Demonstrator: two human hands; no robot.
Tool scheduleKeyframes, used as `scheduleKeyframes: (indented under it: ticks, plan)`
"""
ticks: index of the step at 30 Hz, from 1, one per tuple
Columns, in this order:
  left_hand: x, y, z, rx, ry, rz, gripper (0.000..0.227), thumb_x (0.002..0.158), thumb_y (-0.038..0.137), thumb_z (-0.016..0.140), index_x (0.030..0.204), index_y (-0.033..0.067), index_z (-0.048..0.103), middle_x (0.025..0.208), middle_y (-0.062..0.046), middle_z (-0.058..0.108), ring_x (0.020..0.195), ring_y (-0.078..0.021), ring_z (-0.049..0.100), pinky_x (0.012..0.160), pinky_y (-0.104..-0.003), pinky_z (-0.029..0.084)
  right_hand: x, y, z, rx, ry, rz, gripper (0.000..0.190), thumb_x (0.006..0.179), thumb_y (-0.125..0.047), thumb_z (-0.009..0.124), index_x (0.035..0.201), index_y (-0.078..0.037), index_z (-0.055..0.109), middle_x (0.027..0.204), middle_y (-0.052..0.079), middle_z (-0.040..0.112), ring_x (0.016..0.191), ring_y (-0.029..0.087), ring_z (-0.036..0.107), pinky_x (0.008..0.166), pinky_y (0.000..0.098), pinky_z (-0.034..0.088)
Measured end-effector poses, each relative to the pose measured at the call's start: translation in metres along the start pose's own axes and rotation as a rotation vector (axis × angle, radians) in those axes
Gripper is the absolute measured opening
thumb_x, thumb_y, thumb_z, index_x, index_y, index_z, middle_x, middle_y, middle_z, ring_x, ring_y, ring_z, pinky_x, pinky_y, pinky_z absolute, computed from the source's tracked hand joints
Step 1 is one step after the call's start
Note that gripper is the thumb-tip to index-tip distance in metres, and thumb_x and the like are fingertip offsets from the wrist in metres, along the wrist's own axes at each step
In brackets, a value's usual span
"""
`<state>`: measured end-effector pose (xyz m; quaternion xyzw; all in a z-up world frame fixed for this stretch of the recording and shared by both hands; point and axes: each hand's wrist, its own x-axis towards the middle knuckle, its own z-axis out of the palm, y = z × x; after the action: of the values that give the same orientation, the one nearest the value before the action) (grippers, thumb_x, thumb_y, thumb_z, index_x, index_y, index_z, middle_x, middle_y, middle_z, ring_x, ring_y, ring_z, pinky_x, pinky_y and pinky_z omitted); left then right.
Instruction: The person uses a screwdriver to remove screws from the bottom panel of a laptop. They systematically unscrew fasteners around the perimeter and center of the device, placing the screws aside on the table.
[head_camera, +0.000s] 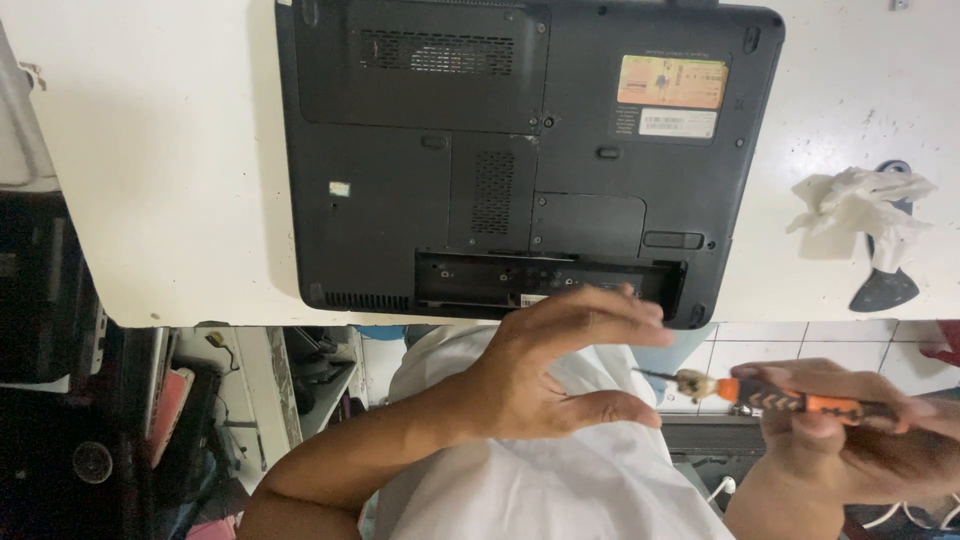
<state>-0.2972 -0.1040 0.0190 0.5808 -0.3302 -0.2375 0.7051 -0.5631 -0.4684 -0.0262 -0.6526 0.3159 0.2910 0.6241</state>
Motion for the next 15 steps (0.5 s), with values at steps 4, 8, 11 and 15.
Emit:
scheduleKeyframes:
  ticks: [4,8,11,15]
  plan:
    - [0.016,0.006,-0.030,0.384,-0.074,0.079,0.064,0.102,0.036,0.088,0.153,0.0129,0.056,0.151,-0.016,0.066,0.152,-0.0356,0.064,0.145,-0.062,0.041,0.010,-0.004,0.059,0.307,0.930,-0.596,0.087,0.087,-0.082,0.091,0.121,-0.005,0.071,0.100,0.000,0.069,0.078,0.002,0.065,0.083,0.0135,0.061]
    - [0.037,0.008,-0.051,1.147,0.051,-0.171,0.085,0.106,0.069,0.061,0.165,0.0092,0.045,0.169,-0.015,0.047,0.161,-0.0375,0.042,0.137,-0.071,0.029,0.008,-0.085,0.075,-0.539,1.032,-0.702,0.050,0.146,-0.016,0.042,0.139,0.021,0.074,0.131,0.030,0.072,0.116,0.044,0.069,0.117,0.0502,0.053]
    - [0.047,0.010,-0.053,1.377,0.046,-0.262,0.096,0.105,0.079,0.051,0.167,0.0059,0.045,0.170,-0.016,0.045,0.159,-0.0401,0.040,0.131,-0.067,0.032,0.012,-0.123,0.086,-0.333,0.914,-0.722,0.045,0.139,-0.026,0.053,0.138,0.017,0.065,0.128,0.031,0.072,0.118,0.042,0.076,0.120,0.0450,0.058]
    - [0.050,0.010,-0.051,1.562,0.014,-0.245,0.092,0.108,0.084,0.042,0.169,0.0152,0.048,0.167,-0.015,0.049,0.150,-0.0410,0.049,0.125,-0.063,0.042,0.017,-0.145,0.090,-0.384,0.894,-0.766,0.037,0.131,-0.014,0.063,0.127,0.022,0.070,0.121,0.033,0.074,0.107,0.038,0.074,0.100,0.0391,0.055]
